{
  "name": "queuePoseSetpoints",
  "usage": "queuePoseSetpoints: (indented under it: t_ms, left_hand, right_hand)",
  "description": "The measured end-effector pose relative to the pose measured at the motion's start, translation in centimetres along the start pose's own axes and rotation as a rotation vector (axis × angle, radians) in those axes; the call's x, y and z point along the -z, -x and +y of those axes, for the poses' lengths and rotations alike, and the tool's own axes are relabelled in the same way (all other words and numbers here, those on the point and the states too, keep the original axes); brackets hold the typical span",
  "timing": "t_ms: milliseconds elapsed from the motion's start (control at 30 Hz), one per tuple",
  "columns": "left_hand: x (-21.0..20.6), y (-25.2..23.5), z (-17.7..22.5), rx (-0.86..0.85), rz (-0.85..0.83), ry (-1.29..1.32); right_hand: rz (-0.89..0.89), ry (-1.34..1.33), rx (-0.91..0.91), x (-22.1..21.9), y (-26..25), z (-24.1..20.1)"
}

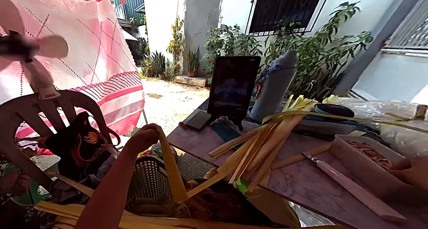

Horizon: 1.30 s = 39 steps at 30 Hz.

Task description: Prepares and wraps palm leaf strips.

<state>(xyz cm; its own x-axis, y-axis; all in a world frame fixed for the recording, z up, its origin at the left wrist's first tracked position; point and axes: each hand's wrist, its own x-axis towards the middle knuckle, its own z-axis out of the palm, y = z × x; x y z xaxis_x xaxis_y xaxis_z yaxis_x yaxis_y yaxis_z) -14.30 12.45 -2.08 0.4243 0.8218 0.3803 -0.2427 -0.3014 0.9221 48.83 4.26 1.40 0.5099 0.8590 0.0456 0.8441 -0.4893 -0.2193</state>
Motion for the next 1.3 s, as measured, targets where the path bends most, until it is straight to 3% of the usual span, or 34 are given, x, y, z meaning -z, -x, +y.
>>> queuePoseSetpoints:
  t_ms: [167,367,500,700,833,1000,1167,1300]
  left_hand:
    - [-1.4,0.8,0.3,0.039,0.080,-0.003]
    - [-3.0,0.7,1.0,-0.001,0.049,0.096]
    - [-4.7,1.0,2.4,-0.071,0.001,0.263]
    - [-7.2,1.6,3.9,-0.107,-0.060,0.300]
    - [-8.3,2.0,4.4,-0.092,-0.057,0.298]
    - [-9.2,2.2,4.4,-0.067,-0.028,0.303]
    - [-9.7,2.1,3.6,-0.036,-0.095,0.348]
    - [-9.4,2.3,3.2,-0.016,-0.090,0.363]
  right_hand:
    - [0.032,-0.003,0.014,-0.3,-0.6,1.1]
    - [-0.035,0.040,0.004,-1.0,-1.1,0.9]
    - [0.069,-0.018,0.024,-1.1,0.0,0.1]
    - [0.275,-0.138,0.101,-1.5,1.2,0.0]
    - [0.319,-0.237,0.062,-1.3,1.9,-0.7]
    - [0.133,-0.128,-0.036,-0.2,1.7,-1.8]
    - [0.023,-0.118,0.116,-1.3,-0.3,-1.2]
    - [-0.021,-0.102,0.133,-1.6,-1.8,-0.2]
